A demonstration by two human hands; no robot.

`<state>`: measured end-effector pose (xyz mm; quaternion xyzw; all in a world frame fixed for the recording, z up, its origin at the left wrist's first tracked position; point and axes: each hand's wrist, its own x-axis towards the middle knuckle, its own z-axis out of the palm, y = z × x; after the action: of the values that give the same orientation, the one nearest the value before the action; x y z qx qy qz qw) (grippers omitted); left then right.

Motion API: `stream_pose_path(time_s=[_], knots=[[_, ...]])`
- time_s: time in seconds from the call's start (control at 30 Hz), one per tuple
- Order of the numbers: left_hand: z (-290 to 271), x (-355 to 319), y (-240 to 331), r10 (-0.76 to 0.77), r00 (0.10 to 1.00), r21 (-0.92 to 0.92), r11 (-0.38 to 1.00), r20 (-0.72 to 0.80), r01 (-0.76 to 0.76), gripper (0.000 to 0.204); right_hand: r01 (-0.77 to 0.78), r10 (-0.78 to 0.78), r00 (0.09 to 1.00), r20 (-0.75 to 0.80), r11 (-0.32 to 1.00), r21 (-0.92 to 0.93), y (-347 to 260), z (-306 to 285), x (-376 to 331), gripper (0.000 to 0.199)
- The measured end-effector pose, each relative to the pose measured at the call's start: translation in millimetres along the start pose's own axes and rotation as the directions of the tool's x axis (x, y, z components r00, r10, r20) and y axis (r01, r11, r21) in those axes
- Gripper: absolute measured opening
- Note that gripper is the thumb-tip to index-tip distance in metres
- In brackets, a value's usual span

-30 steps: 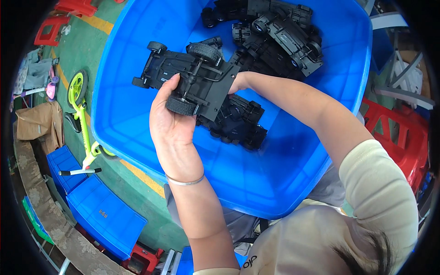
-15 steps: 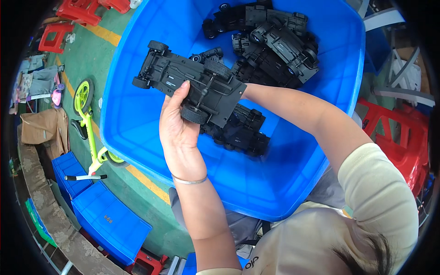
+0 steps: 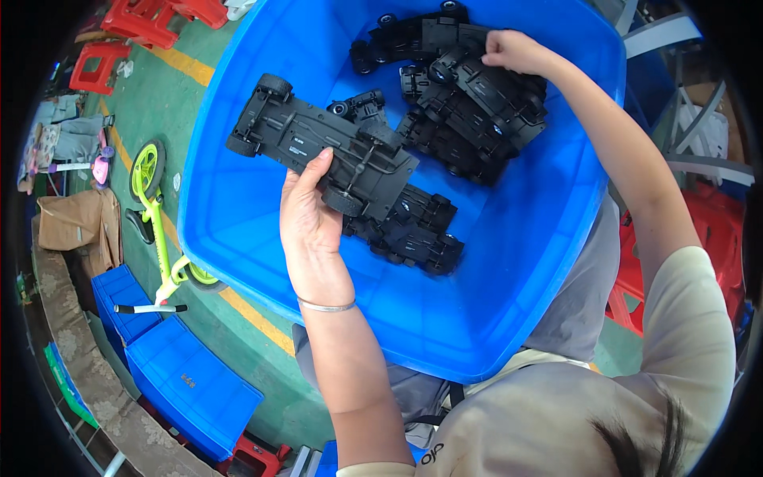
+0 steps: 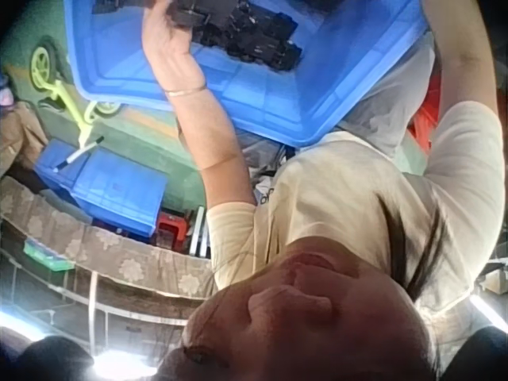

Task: Inspecting and organizing plastic toy car chassis in a blue storage bin.

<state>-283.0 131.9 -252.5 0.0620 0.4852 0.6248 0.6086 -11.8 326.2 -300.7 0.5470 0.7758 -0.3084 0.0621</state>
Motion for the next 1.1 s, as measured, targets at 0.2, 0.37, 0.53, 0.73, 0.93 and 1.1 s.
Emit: stream_pose_path(time_s=[0.2,0.37,0.53,0.73,0.93,1.1], knots=[[-30,22,-20,-0.04,0.991,0.251,0.965,-0.127,0.071,0.027,-0.164,0.194,0.948,0.252,0.977,-0.137,-8,23,9,0.053],[-63,38,-44,-0.031,0.941,0.447,0.875,-0.336,0.188,0.027,-0.169,0.096,0.945,0.311,0.961,0.217,-6,15,12,0.036],[-104,46,-72,0.071,0.819,0.578,0.743,-0.57,0.338,0.03,0.002,-0.127,0.946,0.299,0.923,0.384,-27,13,10,0.03],[-119,50,-73,0.083,0.856,0.773,0.48,-0.51,0.414,0.034,0.12,-0.351,0.895,0.275,0.784,0.609,-56,1,-9,0.026],[-65,35,-61,0.516,0.79,0.859,-0.183,-0.331,0.478,0.042,0.177,-0.405,0.882,0.242,0.76,0.626,-65,-2,-13,0.031],[-6,30,-64,0.038,0.999,0.826,0.563,-0.002,-0.019,0.032,0.212,-0.425,0.88,0.209,0.749,0.628,-65,3,-14,0.033]])
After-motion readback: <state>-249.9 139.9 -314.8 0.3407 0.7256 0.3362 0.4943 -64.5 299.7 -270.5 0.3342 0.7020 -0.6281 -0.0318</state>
